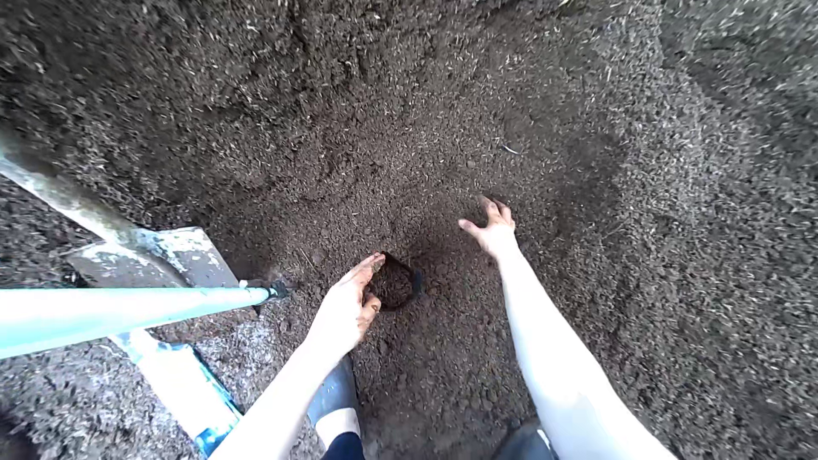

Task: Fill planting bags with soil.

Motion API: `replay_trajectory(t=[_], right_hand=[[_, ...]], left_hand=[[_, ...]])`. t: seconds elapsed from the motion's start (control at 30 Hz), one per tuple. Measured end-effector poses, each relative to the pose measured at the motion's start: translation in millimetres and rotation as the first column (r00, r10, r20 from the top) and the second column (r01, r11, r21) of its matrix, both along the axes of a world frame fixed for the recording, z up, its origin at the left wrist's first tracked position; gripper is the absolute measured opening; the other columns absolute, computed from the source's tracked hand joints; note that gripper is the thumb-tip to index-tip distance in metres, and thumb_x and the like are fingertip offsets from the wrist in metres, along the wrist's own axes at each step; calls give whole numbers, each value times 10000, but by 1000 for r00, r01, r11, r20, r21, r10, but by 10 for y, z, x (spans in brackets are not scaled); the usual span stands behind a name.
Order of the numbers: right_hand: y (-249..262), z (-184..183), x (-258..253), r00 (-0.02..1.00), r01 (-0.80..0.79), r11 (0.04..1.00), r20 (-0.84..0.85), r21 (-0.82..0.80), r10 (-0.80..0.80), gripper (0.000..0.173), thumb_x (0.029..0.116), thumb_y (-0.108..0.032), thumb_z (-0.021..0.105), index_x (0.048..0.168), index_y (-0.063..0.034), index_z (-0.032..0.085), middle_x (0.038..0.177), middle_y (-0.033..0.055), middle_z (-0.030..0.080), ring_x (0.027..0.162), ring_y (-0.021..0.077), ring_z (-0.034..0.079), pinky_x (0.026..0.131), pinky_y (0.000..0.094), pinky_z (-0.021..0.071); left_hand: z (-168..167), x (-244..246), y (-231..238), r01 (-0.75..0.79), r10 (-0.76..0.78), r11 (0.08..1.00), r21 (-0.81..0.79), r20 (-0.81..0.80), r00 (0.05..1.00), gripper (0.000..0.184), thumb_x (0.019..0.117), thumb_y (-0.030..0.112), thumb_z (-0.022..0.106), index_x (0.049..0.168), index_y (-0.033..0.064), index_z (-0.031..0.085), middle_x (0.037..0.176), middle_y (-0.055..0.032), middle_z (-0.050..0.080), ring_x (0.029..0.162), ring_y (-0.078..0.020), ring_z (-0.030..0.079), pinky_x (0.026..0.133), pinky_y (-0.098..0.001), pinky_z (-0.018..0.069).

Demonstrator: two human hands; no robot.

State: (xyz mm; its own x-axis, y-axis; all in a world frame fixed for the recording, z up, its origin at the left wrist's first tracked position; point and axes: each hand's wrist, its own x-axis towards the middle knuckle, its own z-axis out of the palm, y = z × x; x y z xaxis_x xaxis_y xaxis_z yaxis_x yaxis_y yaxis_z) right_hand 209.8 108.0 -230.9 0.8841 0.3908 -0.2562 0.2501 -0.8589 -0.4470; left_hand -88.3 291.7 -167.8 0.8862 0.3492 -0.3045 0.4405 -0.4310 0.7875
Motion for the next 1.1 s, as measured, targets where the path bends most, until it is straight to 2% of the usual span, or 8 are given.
replay_trajectory(t=[0.13,0.27,0.47,0.63,0.8,0.87,0.97,1.1], right_hand=[[17,-616,-18,989,-115,949,-127,-292,81,1019,747,-428,902,1590,-193,380,1663,292,153,1445,590,267,1077,728,371],[-44,-604,-212,950,-221,920,-285,-323,128,840,827,-257,836,1560,-145,441,1655,244,243,1471,494,307,1139,671,325],[13,350,-678,885,-90,981,-438,175,159,731,803,-135,848,1453,-80,518,1594,242,348,1477,347,351,1162,509,383],[310,929,-1478,778,271,747,-595,608,202,663,803,42,774,1394,-83,502,1236,137,640,1026,222,697,812,393,641],[435,746,-1695,825,106,755,-481,648,297,588,885,-136,762,1425,-83,536,1508,121,486,1305,171,559,1045,338,529],[417,726,-1693,857,-116,823,-363,557,366,411,996,-124,585,1401,-55,570,1562,125,452,1410,175,475,1130,345,452],[415,705,-1682,831,-554,832,-40,24,554,444,1011,-51,439,1413,-142,603,1502,49,559,1390,269,498,1113,460,432],[406,737,-1459,746,-628,680,-45,-379,664,497,1019,-64,474,1406,-337,623,1447,193,528,1340,429,474,1016,594,439]], left_hand=[[-132,-141,67,-23,10,963,269,47,999,311,964,343,576,1229,320,737,1607,47,452,1432,-347,426,1032,-635,364],[-159,-127,70,101,-82,981,167,-116,990,352,1026,382,545,1348,315,669,1619,-7,432,1372,-286,526,1026,-554,469],[-50,76,0,43,-49,997,-70,-92,995,674,925,25,642,1565,109,445,1664,-12,364,1455,-161,461,1177,-390,403],[-46,164,-61,30,-32,998,-50,-53,998,655,909,29,673,1534,85,481,1652,-41,385,1459,-186,461,1187,-416,404],[-1,157,-64,13,-16,998,-60,-40,999,592,904,44,708,1469,35,534,1593,-109,462,1441,-216,480,1197,-425,383],[-42,135,-51,22,-24,998,-59,-27,999,578,904,38,699,1461,34,543,1594,-114,461,1458,-224,462,1206,-426,374],[-68,115,-11,31,-35,998,-55,-66,997,605,911,43,687,1493,52,519,1644,-60,396,1477,-198,436,1212,-425,362],[-96,79,50,29,-34,997,-73,-61,998,666,927,60,686,1552,83,457,1659,-39,371,1501,-169,398,1227,-411,340]])
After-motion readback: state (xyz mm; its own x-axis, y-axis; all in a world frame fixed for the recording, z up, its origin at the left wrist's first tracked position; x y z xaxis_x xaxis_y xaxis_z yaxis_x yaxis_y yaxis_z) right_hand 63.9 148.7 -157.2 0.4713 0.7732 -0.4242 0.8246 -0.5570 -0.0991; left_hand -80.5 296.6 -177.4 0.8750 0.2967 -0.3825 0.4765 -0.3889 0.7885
